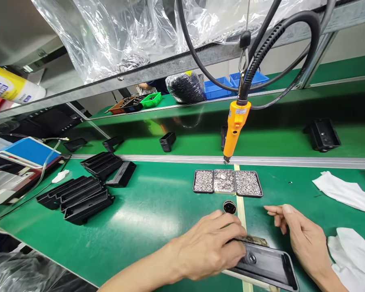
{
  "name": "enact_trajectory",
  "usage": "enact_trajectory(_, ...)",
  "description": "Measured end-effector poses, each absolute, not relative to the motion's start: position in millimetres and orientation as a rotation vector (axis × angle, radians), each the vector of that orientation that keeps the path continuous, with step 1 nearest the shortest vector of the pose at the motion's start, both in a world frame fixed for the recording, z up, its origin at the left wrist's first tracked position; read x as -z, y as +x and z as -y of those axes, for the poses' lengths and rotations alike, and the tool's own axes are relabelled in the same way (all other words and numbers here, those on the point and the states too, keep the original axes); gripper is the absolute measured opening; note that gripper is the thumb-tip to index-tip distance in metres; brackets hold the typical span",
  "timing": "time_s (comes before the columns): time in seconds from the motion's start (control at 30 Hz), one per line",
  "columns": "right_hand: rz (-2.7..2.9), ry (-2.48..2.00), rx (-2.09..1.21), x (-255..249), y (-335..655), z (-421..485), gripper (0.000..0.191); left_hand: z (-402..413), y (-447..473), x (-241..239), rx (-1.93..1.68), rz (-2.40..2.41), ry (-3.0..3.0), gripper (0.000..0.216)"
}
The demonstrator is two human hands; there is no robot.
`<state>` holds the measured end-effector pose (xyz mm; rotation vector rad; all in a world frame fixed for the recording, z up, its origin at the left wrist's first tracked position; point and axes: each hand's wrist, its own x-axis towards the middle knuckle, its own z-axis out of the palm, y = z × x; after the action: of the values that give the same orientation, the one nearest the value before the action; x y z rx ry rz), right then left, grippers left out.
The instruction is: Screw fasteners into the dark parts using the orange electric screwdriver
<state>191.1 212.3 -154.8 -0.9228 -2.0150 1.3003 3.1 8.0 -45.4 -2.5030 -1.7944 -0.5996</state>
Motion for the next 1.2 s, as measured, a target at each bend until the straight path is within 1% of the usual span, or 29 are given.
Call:
enact_trajectory(0.13,2.008,-0.921,-1.319,157,192,-215,0.056,-6,1,41,0.446,1.773,-2.53,0.023)
enact_trajectory(0.3,1.977,-0.926,-1.338,159,192,-214,0.056,9,-2,36,0.328,1.914,-2.553,0.024)
enact_trajectory(0.33,1.964,-0.933,-1.341,159,191,-213,0.055,11,-4,37,0.329,1.926,-2.555,0.03)
enact_trajectory(0.43,1.939,-0.948,-1.358,158,190,-210,0.055,14,-7,47,0.371,1.876,-2.584,0.057)
enact_trajectory(0.47,1.937,-0.948,-1.365,158,189,-210,0.054,13,-8,51,0.388,1.856,-2.601,0.062)
enact_trajectory(0.6,1.924,-0.954,-1.391,160,189,-209,0.053,7,-6,63,0.466,1.835,-2.629,0.069)
enact_trajectory(0.77,1.908,-0.966,-1.404,161,190,-209,0.053,1,-1,66,0.574,1.778,-2.651,0.066)
enact_trajectory(0.87,1.893,-0.979,-1.414,159,190,-209,0.055,4,-3,67,0.771,1.798,-2.65,0.061)
enact_trajectory(0.9,1.887,-0.984,-1.421,159,190,-209,0.055,6,-6,68,0.9,1.825,-2.618,0.057)
enact_trajectory(0.97,1.872,-0.998,-1.439,159,189,-209,0.055,6,-14,71,1.203,1.972,-2.407,0.04)
enact_trajectory(1.03,1.856,-1.015,-1.461,161,189,-211,0.056,3,-25,77,1.342,2.223,-2.063,0.026)
enact_trajectory(1.13,1.827,-1.031,-1.501,163,189,-216,0.061,-7,-43,89,1.199,2.483,-1.747,0.013)
enact_trajectory(1.2,1.805,-1.024,-1.534,161,189,-221,0.064,-13,-54,98,1.107,2.531,-1.683,0.012)
